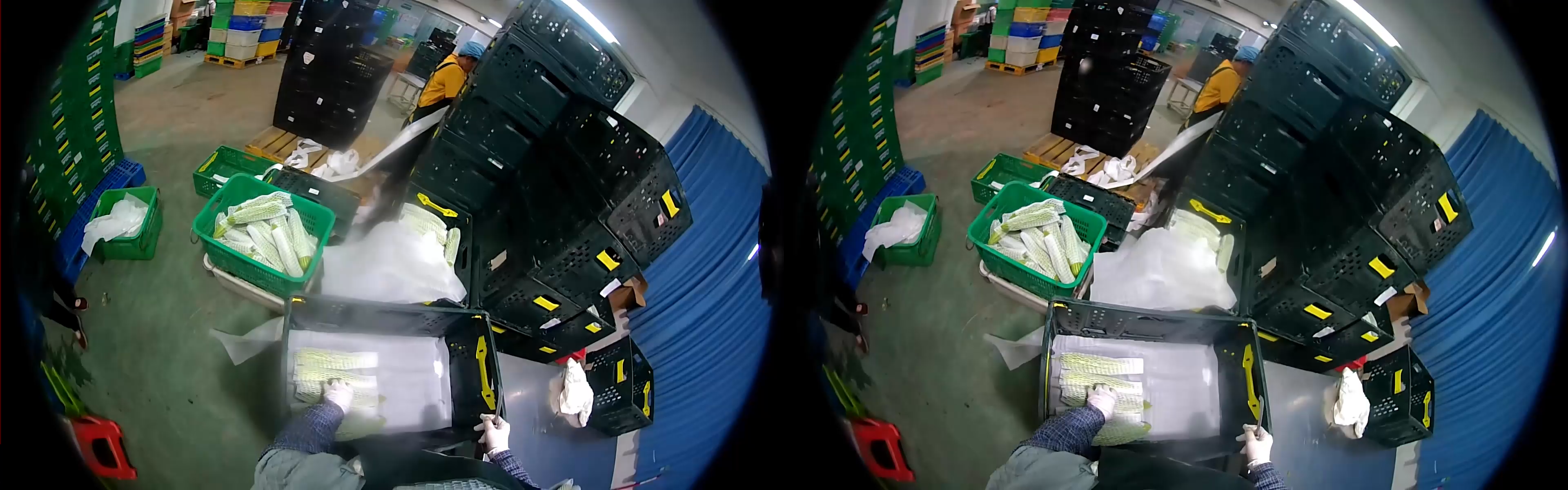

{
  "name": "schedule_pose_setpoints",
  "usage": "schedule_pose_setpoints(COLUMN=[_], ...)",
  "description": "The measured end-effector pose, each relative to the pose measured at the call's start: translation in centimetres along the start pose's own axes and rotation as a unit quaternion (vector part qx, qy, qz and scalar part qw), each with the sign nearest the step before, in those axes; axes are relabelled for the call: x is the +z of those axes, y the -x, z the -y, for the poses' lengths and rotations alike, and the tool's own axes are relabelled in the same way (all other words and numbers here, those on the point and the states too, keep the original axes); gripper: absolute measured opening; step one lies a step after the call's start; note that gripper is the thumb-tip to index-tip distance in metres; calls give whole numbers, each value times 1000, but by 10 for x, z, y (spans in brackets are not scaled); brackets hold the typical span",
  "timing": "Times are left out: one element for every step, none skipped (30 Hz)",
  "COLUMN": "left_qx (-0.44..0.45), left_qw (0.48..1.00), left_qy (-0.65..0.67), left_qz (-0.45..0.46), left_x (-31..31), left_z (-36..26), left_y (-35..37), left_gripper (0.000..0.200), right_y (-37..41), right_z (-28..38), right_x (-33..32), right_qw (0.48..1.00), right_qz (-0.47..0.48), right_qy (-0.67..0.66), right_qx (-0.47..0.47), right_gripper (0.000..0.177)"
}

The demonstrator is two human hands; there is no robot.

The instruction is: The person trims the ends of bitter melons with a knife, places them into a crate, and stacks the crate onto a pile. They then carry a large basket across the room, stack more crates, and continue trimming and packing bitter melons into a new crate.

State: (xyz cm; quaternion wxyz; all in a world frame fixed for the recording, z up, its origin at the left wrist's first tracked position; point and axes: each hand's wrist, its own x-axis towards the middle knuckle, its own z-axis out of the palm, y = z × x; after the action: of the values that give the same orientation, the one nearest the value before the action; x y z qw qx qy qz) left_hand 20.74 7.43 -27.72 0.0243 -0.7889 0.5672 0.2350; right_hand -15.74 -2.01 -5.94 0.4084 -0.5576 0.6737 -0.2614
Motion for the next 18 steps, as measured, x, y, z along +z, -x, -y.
schedule_pose_setpoints(left_qx=[-4,7,7,23,42,40,32,21,13,8,20,6,11,19,27,37,34,30], left_qw=[1000,995,1000,997,992,994,998,999,1000,998,994,999,998,997,996,995,993,991], left_qy=[5,56,17,57,95,76,36,8,-18,53,62,47,59,71,83,97,115,133], left_qz=[-24,-77,-8,-43,-77,-64,-44,-31,-22,-12,-82,-11,5,0,-5,-8,4,15], left_x=[0,2,7,-39,-86,-60,-36,-20,-11,-13,0,-10,-7,-8,-10,-14,-22,-35], left_z=[0,4,5,-1,-8,-4,0,0,1,3,7,7,11,14,16,19,18,13], left_y=[2,2,-4,20,44,23,10,10,15,19,24,30,31,33,34,33,36,39], left_gripper=[41,43,45,46,47,46,45,44,43,47,57,66,72,70,68,64,63,62], right_y=[5,15,14,22,18,13,29,24,24,20,14,11,8,9,8,8,9,9], right_z=[0,10,6,29,22,11,46,34,19,7,3,-3,-8,-7,-7,-7,-5,-6], right_x=[-1,-3,-4,-1,-3,-3,6,5,3,2,2,2,2,2,2,1,1,-1], right_qw=[1000,1000,999,998,997,999,998,998,998,999,997,996,995,995,993,993,992,991], right_qz=[4,10,5,3,22,2,2,33,29,41,51,58,61,63,67,70,72,74], right_qy=[0,-27,-46,-55,-68,-40,-46,-54,-52,-28,-14,-15,-21,-32,-51,-58,-66,-74], right_qx=[-4,-11,16,21,-16,1,34,23,11,-16,-53,-61,-75,-74,-79,-82,-85,-80], right_gripper=[19,21,22,21,21,22,23,24,25,25,25,24,24,23,23,23,23,23])
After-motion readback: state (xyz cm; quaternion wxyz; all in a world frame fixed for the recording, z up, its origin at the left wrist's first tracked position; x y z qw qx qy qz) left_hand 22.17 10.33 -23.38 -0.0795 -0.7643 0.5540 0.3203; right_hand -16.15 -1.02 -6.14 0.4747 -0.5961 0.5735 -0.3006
